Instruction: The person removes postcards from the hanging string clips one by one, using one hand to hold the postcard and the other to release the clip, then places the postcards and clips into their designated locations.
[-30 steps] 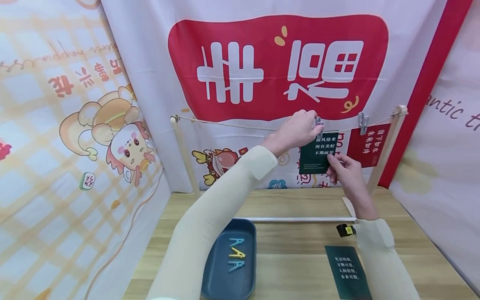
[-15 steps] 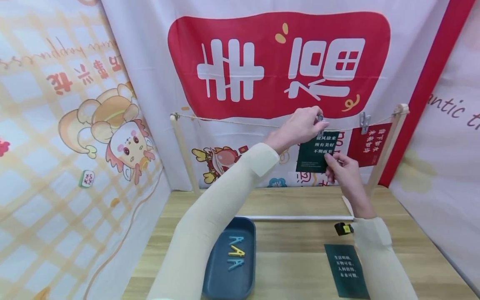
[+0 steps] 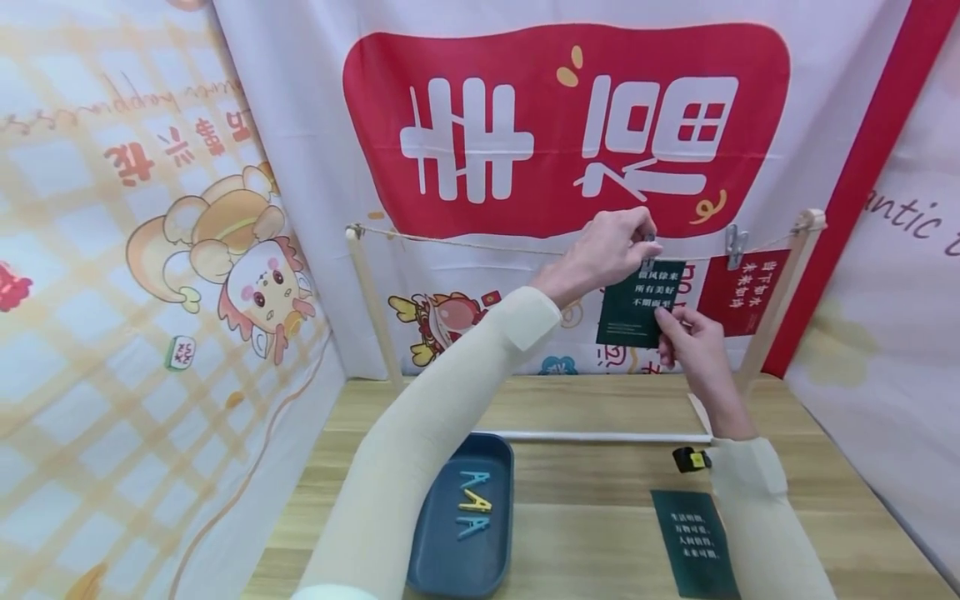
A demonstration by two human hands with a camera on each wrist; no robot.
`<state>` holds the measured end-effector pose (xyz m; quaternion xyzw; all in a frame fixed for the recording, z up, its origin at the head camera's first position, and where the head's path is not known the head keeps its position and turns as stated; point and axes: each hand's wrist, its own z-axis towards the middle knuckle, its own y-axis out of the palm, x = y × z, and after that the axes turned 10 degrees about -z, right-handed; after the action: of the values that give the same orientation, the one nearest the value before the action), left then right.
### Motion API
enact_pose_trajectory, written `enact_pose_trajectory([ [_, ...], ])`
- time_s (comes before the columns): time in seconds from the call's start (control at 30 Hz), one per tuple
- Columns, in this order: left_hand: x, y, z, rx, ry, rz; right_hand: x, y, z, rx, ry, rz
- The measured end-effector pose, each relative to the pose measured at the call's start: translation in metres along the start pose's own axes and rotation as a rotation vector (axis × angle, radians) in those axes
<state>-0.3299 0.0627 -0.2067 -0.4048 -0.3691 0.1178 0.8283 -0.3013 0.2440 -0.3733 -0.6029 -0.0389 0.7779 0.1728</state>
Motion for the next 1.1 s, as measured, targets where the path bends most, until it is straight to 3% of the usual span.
enact_pose_trajectory([
  [0.37,-0.004,-0.002,0.001,0.051,0.056,-0.058,-0.005,-0.002,-0.001,-0.017,-0.013,0.011],
  [0.8,0.006,-0.010,-0.001,0.127,0.137,-0.102,0.002,-0.004,-0.002,-0.012,0.021,-0.033],
  [1.1,0.002,-0.015,-0.015,0.182,0.088,-0.161,0.006,0.001,-0.011,-0.053,0.034,-0.064],
])
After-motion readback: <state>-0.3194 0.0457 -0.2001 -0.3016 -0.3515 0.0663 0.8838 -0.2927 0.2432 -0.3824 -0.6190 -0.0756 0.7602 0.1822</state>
